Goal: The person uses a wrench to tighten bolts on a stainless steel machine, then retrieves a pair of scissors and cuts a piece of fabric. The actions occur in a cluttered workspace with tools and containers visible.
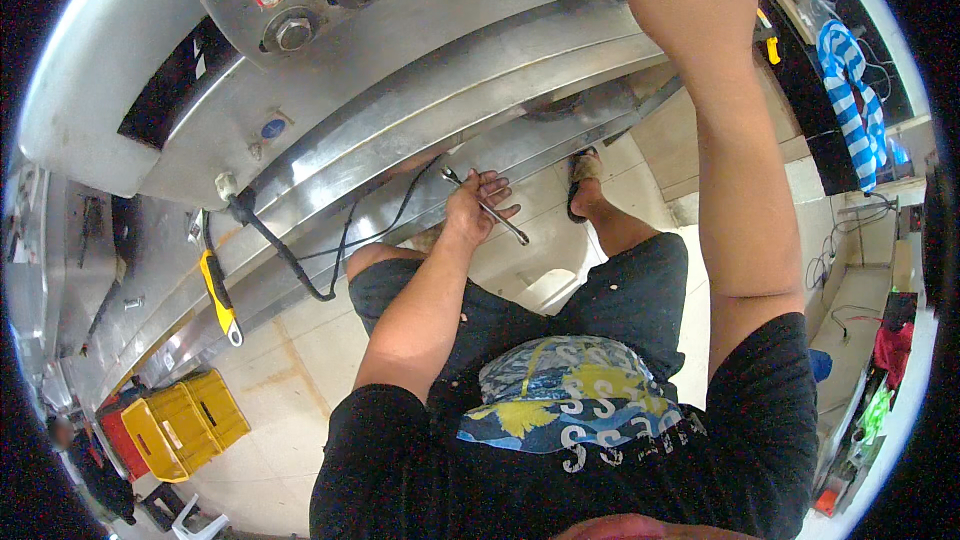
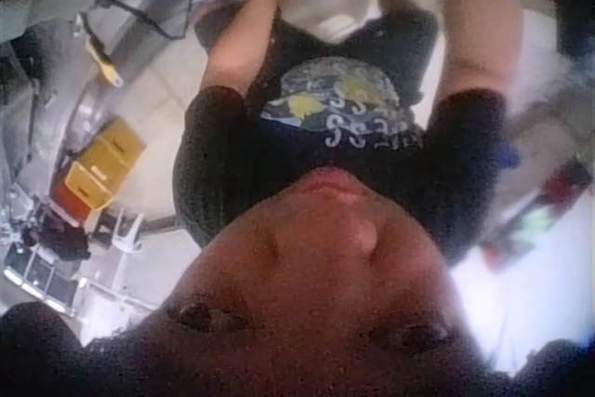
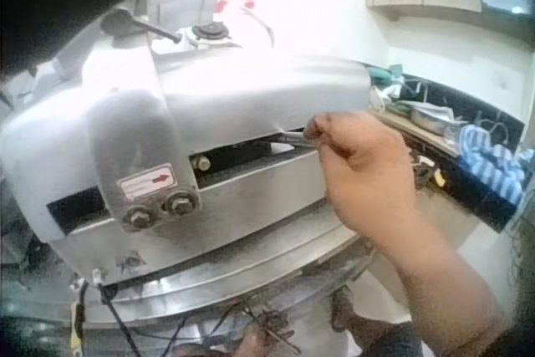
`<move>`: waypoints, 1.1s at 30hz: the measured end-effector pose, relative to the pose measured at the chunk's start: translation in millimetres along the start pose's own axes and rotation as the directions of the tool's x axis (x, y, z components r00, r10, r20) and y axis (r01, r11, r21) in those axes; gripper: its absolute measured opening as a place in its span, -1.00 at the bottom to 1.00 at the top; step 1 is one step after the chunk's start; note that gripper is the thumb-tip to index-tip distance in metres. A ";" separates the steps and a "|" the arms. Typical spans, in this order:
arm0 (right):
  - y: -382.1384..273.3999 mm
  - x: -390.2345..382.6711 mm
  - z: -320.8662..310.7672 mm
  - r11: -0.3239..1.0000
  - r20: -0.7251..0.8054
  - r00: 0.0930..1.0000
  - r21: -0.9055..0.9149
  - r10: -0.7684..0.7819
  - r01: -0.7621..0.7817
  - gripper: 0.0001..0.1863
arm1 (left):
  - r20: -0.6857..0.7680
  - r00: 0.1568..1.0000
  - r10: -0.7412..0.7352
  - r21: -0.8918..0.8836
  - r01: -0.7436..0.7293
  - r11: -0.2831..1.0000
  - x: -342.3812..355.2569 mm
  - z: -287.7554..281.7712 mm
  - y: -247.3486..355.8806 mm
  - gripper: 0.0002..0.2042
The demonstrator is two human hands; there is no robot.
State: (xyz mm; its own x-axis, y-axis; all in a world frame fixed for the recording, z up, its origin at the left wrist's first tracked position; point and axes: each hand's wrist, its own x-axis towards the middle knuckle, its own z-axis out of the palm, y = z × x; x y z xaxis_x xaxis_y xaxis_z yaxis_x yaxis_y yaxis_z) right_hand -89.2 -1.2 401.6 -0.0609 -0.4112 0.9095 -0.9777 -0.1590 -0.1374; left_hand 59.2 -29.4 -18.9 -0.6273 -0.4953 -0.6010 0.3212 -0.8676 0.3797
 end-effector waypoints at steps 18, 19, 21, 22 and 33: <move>-40.7 -3.9 3.4 0.995 0.247 0.965 -0.023 -0.086 0.095 -0.82 | 0.010 1.000 0.003 -0.013 -0.003 1.000 -1.9 5.0 2.4 -0.64; -48.9 -6.4 0.4 0.997 0.307 0.951 -0.046 -0.048 0.066 -0.81 | 0.017 1.000 0.006 -0.016 -0.006 1.000 -1.9 4.4 2.3 -0.64; -53.8 -6.7 -2.6 0.997 0.373 0.928 -0.065 -0.015 0.042 -0.80 | 0.028 1.000 0.010 -0.017 -0.010 1.000 -1.6 3.2 2.1 -0.60; -54.1 -5.4 -4.7 0.997 0.381 0.924 -0.063 -0.018 0.046 -0.80 | 0.034 0.999 0.009 -0.012 -0.009 1.000 -1.5 3.6 1.7 -0.56; -36.0 -1.3 4.8 0.963 0.046 0.970 0.119 0.239 -0.242 -0.74 | 0.043 0.999 0.006 -0.016 -0.005 1.000 -1.9 5.0 2.4 -0.57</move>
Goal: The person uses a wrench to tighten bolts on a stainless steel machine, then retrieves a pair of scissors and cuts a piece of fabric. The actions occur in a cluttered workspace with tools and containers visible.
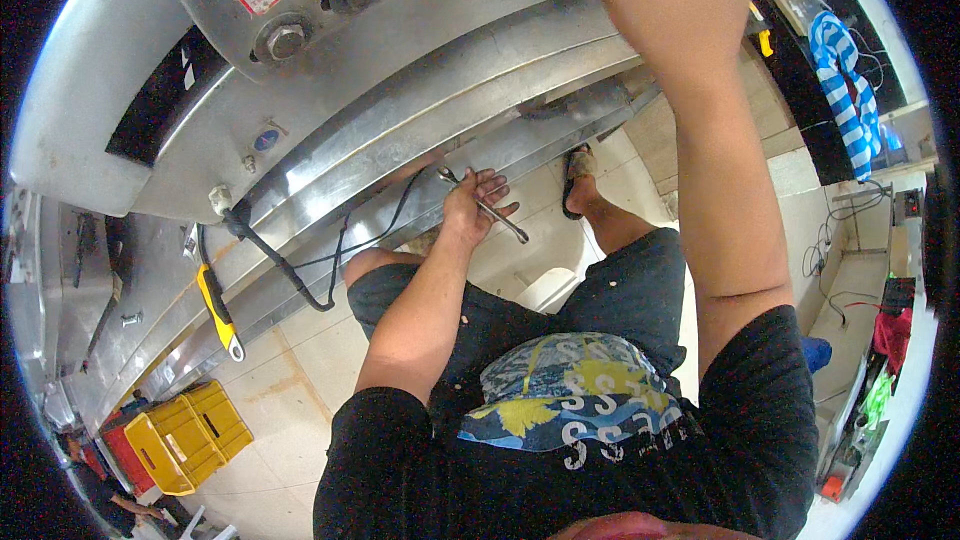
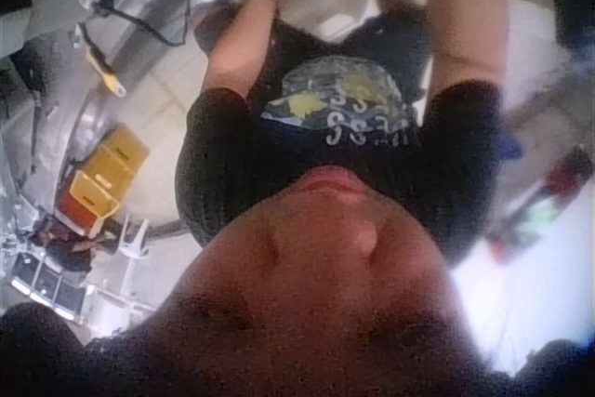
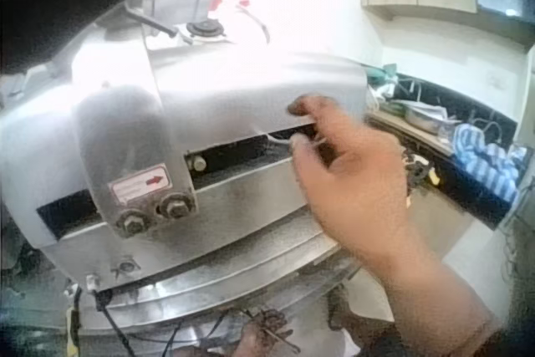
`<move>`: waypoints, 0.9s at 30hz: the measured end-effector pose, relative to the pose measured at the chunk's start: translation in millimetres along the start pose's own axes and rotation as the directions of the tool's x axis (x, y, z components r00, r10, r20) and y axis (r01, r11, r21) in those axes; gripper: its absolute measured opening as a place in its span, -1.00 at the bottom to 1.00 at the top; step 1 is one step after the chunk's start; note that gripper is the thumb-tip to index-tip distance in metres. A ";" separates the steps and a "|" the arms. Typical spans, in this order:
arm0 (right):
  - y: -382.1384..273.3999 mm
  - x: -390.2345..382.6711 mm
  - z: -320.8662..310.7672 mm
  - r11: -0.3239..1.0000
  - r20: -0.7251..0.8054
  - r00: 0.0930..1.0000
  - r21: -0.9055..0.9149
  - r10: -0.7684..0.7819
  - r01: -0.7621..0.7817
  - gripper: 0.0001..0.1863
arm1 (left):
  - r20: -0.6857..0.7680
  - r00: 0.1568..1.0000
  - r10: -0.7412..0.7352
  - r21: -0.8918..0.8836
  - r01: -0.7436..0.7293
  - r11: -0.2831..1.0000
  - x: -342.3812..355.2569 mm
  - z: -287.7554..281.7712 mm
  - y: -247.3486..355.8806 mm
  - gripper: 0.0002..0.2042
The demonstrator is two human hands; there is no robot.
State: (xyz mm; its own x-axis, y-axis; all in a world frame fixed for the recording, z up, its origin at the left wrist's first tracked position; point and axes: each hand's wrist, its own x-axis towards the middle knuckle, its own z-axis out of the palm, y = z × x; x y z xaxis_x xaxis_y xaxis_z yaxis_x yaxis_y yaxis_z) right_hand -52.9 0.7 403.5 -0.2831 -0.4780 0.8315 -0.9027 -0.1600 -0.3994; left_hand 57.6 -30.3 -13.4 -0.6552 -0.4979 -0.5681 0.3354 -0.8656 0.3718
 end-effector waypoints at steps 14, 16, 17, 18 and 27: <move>28.0 10.8 15.3 0.965 -0.202 0.966 0.175 -0.161 0.198 -0.85 | 0.033 0.999 -0.006 0.022 0.005 1.000 0.4 2.0 2.3 -0.51; 27.3 10.9 12.4 0.965 -0.173 0.968 0.155 -0.183 0.210 -0.84 | 0.032 0.999 -0.008 0.018 0.007 1.000 0.8 2.3 3.1 -0.51; 16.4 7.3 5.2 0.979 -0.134 0.978 0.111 -0.158 0.173 -0.84 | 0.031 1.000 -0.007 0.014 0.006 1.000 0.6 2.3 3.7 -0.51; 17.5 6.3 5.8 0.977 -0.137 0.973 0.081 -0.187 0.199 -0.84 | 0.024 1.000 -0.008 0.014 0.007 1.000 0.6 2.6 4.2 -0.51; 41.3 6.6 32.9 0.909 -0.282 0.881 0.063 -0.380 0.412 -0.82 | 0.047 0.999 -0.018 0.006 0.018 1.000 4.4 -1.3 1.9 -0.52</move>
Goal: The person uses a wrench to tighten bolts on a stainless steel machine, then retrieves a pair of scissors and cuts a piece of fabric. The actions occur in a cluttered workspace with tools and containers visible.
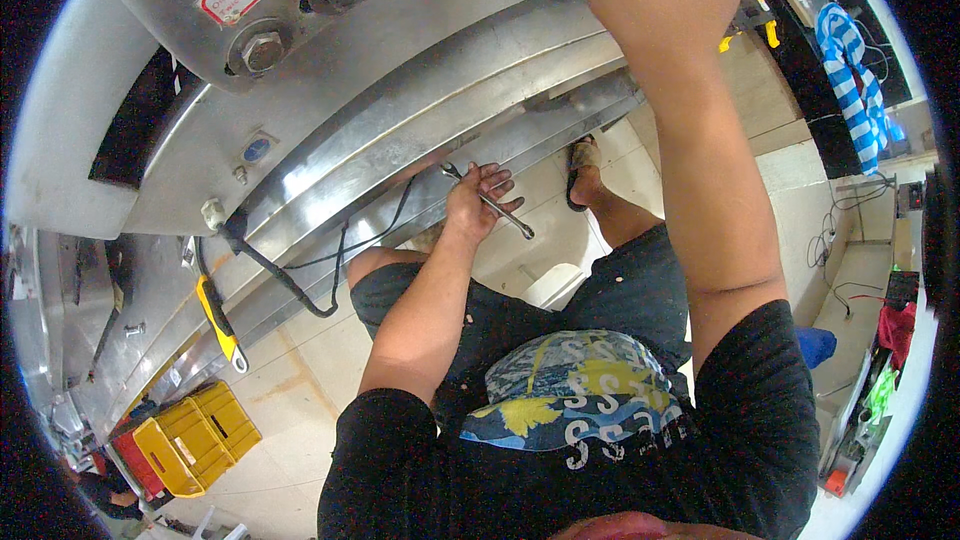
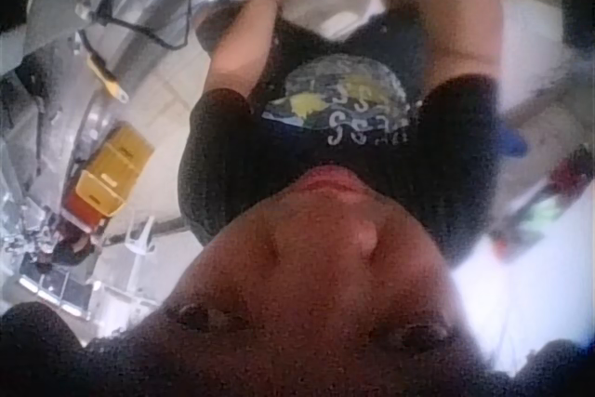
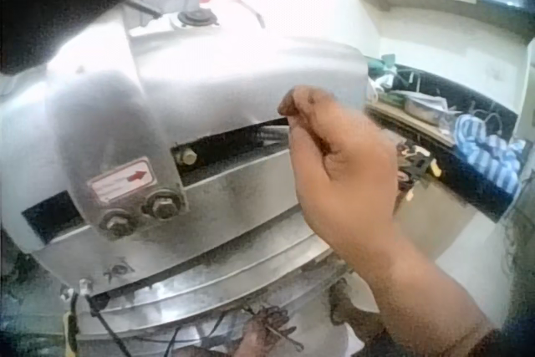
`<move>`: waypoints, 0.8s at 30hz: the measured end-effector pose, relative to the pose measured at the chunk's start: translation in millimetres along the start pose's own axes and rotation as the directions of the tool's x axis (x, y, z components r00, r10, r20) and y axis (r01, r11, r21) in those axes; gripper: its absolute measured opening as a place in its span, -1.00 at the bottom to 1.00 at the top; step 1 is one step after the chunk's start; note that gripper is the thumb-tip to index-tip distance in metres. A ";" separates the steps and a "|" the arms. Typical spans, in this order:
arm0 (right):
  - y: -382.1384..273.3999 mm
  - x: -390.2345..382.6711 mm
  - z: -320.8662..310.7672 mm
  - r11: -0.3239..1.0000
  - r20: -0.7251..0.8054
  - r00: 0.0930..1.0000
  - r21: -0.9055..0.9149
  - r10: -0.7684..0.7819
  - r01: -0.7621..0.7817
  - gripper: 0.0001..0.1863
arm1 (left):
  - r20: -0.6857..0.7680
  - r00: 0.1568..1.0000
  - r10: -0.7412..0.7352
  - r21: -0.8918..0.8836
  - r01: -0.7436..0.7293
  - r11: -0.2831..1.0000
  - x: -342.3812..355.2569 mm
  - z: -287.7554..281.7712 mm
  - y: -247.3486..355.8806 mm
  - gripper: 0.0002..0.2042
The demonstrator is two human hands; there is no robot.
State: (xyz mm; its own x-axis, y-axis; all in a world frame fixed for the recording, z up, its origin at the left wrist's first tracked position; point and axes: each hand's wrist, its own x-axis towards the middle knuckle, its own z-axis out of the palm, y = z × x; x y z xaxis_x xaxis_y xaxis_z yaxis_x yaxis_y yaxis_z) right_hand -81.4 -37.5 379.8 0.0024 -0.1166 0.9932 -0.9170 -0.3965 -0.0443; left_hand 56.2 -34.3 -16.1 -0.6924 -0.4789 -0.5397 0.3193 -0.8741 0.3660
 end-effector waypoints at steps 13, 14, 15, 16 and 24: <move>-8.3 10.9 3.2 0.984 0.081 0.985 -0.077 -0.154 0.160 -0.78 | -0.057 0.997 -0.053 -0.027 0.052 0.998 6.9 0.0 -6.1 -0.53; -15.2 14.0 2.7 0.990 0.133 0.983 -0.058 -0.122 0.131 -0.78 | -0.046 0.998 -0.052 -0.012 0.052 0.999 8.1 -3.2 -8.0 -0.53; -16.5 14.6 2.6 0.993 0.170 0.981 -0.058 -0.095 0.106 -0.78 | -0.035 0.998 -0.044 -0.025 0.043 0.999 11.7 -4.8 -9.1 -0.53; -17.9 15.1 2.0 0.995 0.207 0.976 -0.063 -0.069 0.084 -0.77 | -0.024 0.999 -0.040 -0.039 0.040 0.998 13.8 -3.4 -10.8 -0.53; -37.7 24.1 -12.7 0.981 0.377 0.925 -0.193 0.045 0.031 -0.75 | -0.016 0.997 0.074 0.220 -0.069 0.973 -5.3 20.6 -11.9 -0.58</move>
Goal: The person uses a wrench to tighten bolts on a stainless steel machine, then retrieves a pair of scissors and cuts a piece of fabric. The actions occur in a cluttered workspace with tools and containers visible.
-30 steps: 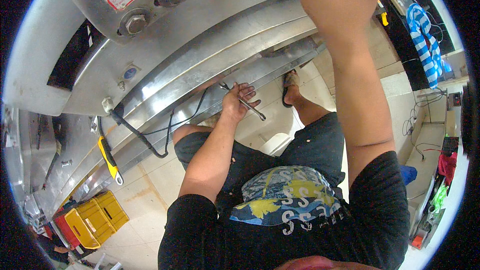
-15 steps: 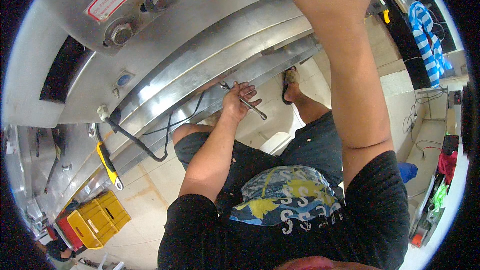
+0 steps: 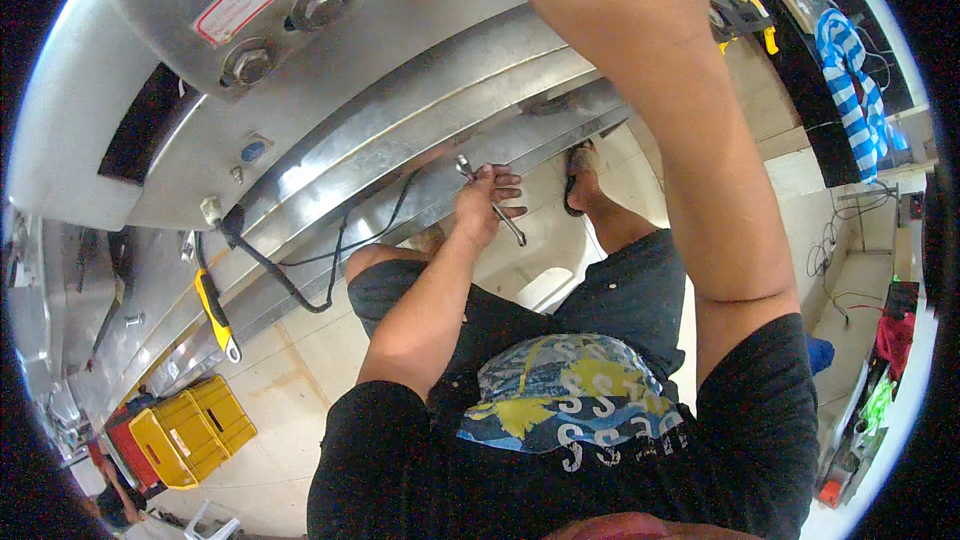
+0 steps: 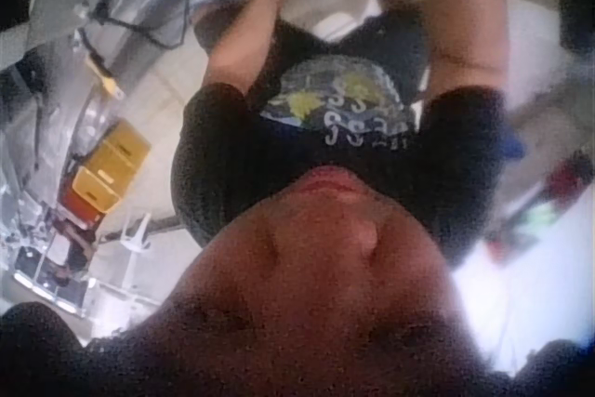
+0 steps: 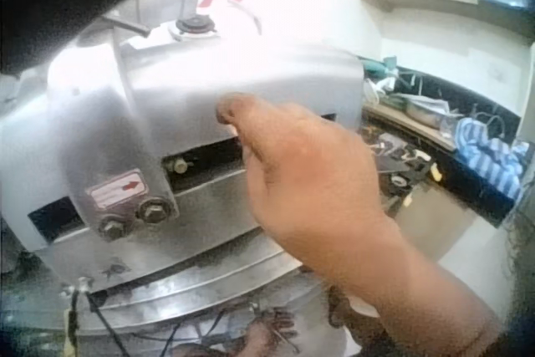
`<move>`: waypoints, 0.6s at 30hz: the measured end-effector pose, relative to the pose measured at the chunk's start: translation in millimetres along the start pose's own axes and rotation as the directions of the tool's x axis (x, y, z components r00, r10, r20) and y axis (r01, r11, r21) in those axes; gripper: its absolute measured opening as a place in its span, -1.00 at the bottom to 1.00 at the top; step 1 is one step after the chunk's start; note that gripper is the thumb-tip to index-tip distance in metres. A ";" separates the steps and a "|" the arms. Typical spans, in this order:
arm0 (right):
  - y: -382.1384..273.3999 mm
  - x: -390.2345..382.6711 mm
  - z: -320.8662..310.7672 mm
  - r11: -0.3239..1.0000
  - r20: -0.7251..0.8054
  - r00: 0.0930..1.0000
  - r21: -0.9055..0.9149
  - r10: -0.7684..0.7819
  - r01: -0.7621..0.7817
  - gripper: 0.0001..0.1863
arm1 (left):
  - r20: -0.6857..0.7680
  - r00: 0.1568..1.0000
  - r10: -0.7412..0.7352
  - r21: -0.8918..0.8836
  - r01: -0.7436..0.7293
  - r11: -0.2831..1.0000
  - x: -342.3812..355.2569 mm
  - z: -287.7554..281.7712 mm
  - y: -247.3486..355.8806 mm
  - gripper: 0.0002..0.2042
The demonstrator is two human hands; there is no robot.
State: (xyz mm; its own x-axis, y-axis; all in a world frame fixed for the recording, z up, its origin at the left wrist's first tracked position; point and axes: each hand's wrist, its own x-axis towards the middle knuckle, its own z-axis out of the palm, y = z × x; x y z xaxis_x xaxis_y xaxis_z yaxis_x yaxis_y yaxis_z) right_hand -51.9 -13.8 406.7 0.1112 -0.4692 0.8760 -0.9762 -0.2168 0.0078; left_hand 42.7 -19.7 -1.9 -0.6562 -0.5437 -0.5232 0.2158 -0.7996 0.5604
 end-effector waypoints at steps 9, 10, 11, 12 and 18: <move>9.9 5.6 29.4 0.392 -0.089 0.952 0.919 0.292 -0.034 -0.73 | 0.105 0.994 -0.033 0.170 0.015 0.985 -20.3 4.5 -0.8 -0.59; 10.6 8.7 26.2 0.292 -0.024 0.951 0.954 0.307 -0.070 -0.70 | 0.096 0.995 -0.032 0.156 0.017 0.988 -20.4 4.2 1.2 -0.59; 11.0 12.5 22.8 0.191 0.039 0.947 0.976 0.320 -0.105 -0.67 | 0.089 0.996 -0.031 0.143 0.018 0.990 -21.2 3.6 3.0 -0.59; 13.6 14.1 22.9 0.170 0.020 0.959 0.983 0.282 -0.070 -0.65 | 0.082 0.996 -0.031 0.130 0.020 0.991 -20.5 3.6 5.8 -0.59; -3.9 10.9 31.7 0.235 -0.138 0.866 0.972 0.480 0.025 -0.63 | 0.076 0.997 -0.035 0.119 0.026 0.993 -12.5 -4.9 5.6 -0.60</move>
State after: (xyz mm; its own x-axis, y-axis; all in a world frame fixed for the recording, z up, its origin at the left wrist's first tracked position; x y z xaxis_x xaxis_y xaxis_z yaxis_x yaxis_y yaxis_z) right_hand -40.9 -45.3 401.0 -0.3984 -0.3924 0.8290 -0.0452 -0.8944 -0.4450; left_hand 55.7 -18.6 4.6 -0.7163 -0.4943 -0.4926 0.1111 -0.7776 0.6188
